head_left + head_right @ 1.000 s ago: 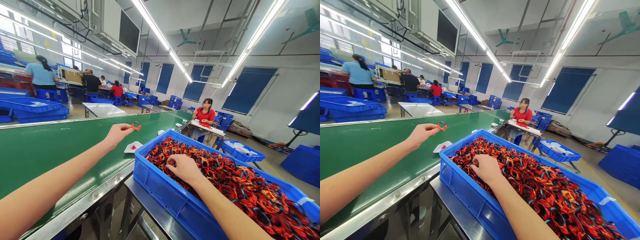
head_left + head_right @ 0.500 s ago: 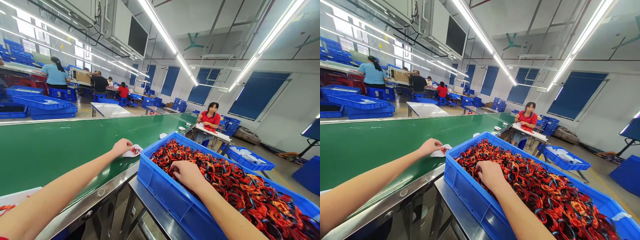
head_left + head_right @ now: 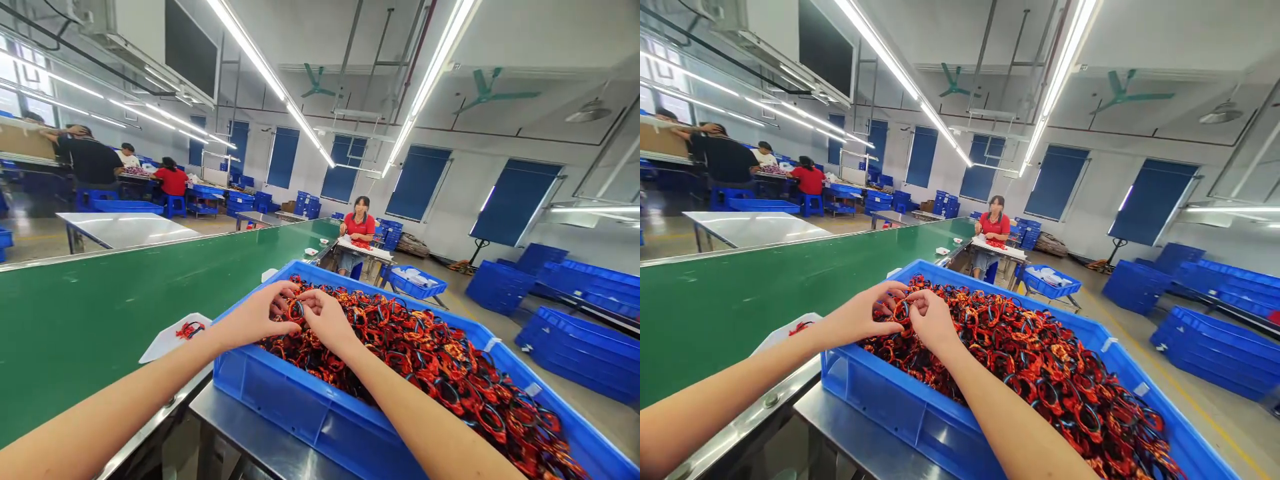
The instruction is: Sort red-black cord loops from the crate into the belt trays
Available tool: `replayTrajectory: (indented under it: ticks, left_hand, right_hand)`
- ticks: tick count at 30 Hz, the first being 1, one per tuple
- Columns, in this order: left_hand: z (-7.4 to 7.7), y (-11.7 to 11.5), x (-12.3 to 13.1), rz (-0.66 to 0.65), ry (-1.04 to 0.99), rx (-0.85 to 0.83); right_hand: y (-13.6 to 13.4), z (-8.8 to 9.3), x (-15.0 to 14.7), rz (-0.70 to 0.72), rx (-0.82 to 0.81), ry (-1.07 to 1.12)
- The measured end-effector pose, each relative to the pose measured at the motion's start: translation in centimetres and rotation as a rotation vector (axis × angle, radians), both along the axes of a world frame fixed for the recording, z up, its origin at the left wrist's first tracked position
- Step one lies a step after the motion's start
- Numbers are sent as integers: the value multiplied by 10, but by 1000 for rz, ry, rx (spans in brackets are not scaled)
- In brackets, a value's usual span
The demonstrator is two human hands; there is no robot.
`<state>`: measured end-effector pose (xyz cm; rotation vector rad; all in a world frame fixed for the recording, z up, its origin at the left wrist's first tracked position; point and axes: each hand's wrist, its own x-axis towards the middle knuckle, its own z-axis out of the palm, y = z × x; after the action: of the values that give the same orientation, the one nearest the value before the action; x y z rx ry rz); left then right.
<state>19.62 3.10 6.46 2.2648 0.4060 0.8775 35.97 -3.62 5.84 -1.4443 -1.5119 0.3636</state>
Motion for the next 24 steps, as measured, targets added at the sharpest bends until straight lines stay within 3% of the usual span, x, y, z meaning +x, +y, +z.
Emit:
replayTrajectory:
  ticks: [4, 9, 16, 24]
  left_hand:
    - [-3, -1, 14, -31, -20, -21]
    - [-7, 5, 14, -5, -57, -72]
    - [-6, 1, 10, 173, -20, 228]
    - [-9, -2, 11, 173, -39, 239]
  right_hand:
    - [1, -3, 2, -17, 26, 22]
    - [-1, -1, -2, -28, 60, 1]
    - [-8, 5, -6, -47, 88, 14]
    - [-7, 2, -5, -27, 52, 47]
